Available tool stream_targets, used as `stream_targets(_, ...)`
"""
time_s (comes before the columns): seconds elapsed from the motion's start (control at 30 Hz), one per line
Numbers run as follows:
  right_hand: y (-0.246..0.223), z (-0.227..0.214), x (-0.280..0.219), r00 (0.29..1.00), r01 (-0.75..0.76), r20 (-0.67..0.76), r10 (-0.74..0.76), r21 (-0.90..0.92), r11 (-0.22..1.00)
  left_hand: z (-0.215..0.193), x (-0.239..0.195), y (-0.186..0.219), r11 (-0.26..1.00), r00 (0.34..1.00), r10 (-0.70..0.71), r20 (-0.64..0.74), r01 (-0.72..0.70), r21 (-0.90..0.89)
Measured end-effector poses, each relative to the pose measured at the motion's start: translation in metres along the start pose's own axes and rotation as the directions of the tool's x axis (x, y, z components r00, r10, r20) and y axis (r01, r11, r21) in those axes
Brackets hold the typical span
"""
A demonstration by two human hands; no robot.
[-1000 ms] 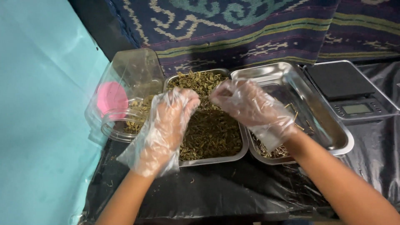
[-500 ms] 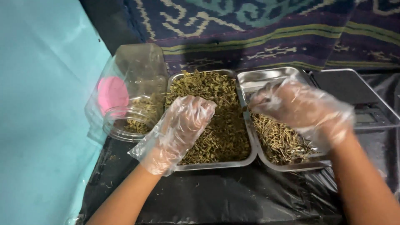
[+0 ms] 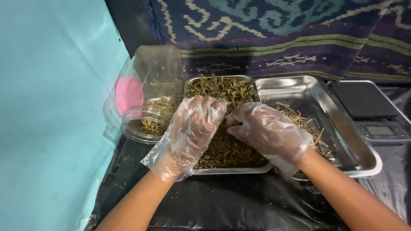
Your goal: Sorting dried herbs or tea leaves by hand to remove stems or debris, moving them between metal trays for quality control.
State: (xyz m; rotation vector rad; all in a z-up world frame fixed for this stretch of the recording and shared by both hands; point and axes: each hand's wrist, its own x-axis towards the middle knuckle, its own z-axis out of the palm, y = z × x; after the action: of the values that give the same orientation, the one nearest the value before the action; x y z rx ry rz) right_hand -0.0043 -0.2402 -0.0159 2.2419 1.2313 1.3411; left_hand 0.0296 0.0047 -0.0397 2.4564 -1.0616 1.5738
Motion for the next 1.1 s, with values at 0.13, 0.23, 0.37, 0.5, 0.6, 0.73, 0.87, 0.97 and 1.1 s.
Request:
stream_targets(0.13, 0.022, -0.048, 0.043, 0.494, -0.769, 0.823, 0.282, 0.262, 0.583, -0.001, 0.0, 0.001, 1.0, 1.0, 0.011, 0.016, -0.011, 0.004)
stream_targets(0.23, 0.027, -0.053, 0.045, 0.27, -0.943, 0.892, 0.363, 0.17, 0.285, 0.0, 0.006, 0.002, 0.999, 0.999, 0.032, 0.023, -0.032, 0.003)
stream_targets(0.37, 0.027, -0.061, 0.047, 0.208, -0.978, 0.88, 0.427, 0.196, 0.073, -0.003, 0.004, 0.005, 0.998, 0.997, 0.07, 0.031, -0.069, -0.009)
stream_targets(0.5, 0.029, -0.058, 0.05, 0.178, -0.984, 0.904, 0.39, 0.151, 0.099, -0.002, 0.009, 0.006, 0.995, 0.994, 0.098, 0.046, -0.098, -0.018)
stream_targets(0.6, 0.028, -0.05, 0.045, 0.18, -0.983, 0.891, 0.417, 0.153, 0.098, -0.002, 0.007, 0.006, 0.992, 0.991, 0.123, 0.059, -0.121, -0.034)
stream_targets(0.73, 0.027, -0.049, 0.037, 0.272, -0.955, 0.873, 0.405, 0.194, 0.224, -0.001, 0.01, 0.005, 0.99, 0.987, 0.139, 0.077, -0.137, -0.034)
stream_targets(0.87, 0.024, 0.009, -0.025, 0.812, -0.579, 0.461, 0.356, 0.714, 0.395, -0.001, 0.009, 0.006, 0.987, 0.982, 0.16, 0.096, -0.156, -0.043)
stream_targets(0.97, 0.009, -0.019, -0.008, 0.915, -0.265, -0.022, 0.402, 0.72, 0.642, -0.042, 0.018, 0.018, 0.997, 0.933, 0.054, 0.356, -0.028, -0.078)
stream_targets(1.1, 0.012, -0.02, -0.01, 0.919, -0.299, -0.041, 0.391, 0.575, 0.761, -0.048, 0.02, 0.011, 0.99, 0.976, 0.139, 0.167, -0.135, -0.038)
